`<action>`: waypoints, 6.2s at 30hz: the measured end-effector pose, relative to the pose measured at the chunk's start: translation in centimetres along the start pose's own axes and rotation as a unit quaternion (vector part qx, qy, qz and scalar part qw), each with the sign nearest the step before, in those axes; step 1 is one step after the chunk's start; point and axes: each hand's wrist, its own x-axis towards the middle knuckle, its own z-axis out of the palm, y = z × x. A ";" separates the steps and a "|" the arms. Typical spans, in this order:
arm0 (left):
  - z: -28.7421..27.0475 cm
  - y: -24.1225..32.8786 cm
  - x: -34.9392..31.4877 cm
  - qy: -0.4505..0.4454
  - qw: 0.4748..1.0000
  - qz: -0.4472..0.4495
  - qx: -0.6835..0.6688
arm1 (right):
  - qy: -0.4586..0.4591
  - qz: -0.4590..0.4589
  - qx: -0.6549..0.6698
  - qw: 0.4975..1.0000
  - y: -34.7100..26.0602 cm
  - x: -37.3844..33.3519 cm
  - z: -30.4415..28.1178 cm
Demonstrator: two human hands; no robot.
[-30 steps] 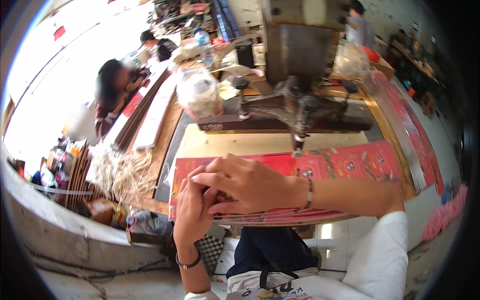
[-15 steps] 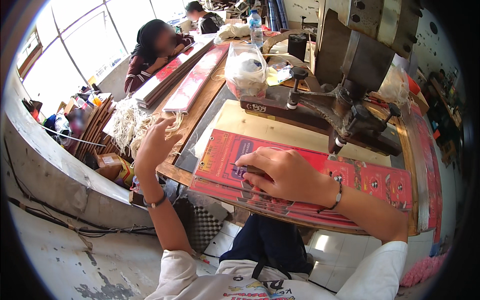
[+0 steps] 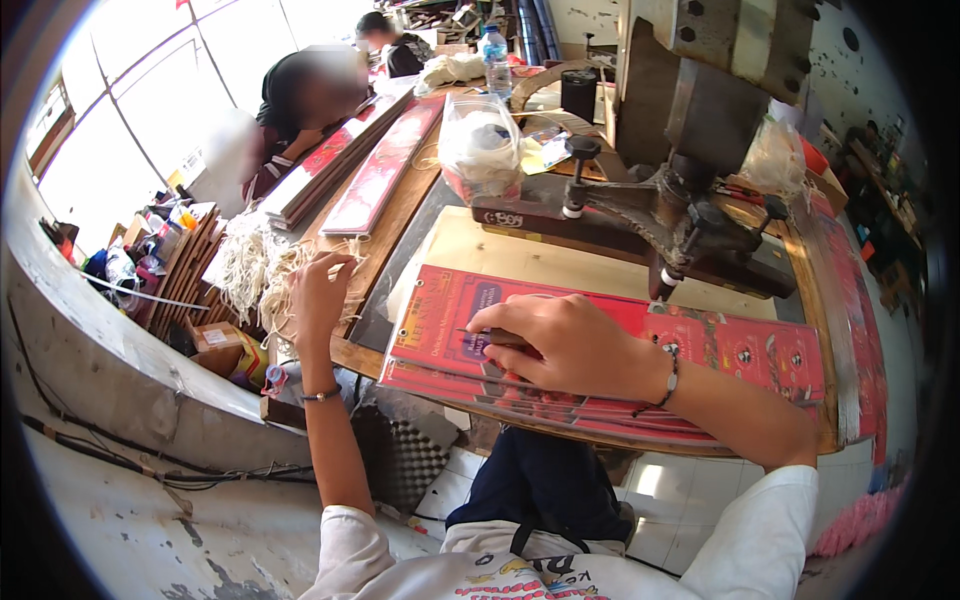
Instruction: The person threads a white string through pre-punched holes in a red poster, ties the ends together, and repeats this process with each poster in a stack.
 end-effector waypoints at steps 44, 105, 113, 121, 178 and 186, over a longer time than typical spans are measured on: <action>-4.4 14.7 -6.4 -0.102 0.985 -0.010 -0.136 | -0.056 0.072 -0.095 0.991 -5.8 -1.4 -12.4; -5.8 12.9 -9.5 -0.011 0.985 -0.009 -0.171 | 0.023 0.054 -0.109 0.992 -2.4 0.0 -4.0; -5.4 11.7 -8.2 -0.058 0.909 -0.098 -0.401 | 0.076 0.056 0.079 0.992 -0.6 6.3 0.4; -6.9 13.1 -7.9 -0.041 0.892 -0.065 -0.446 | 0.046 -0.001 0.100 0.994 1.1 5.5 2.3; -5.7 11.4 -5.6 -0.156 0.775 -0.077 -0.608 | 0.147 0.032 0.106 0.983 0.3 5.3 1.9; -2.5 9.2 -6.2 -0.144 0.744 -0.039 -0.652 | 0.102 0.072 0.053 0.991 -0.9 7.3 0.8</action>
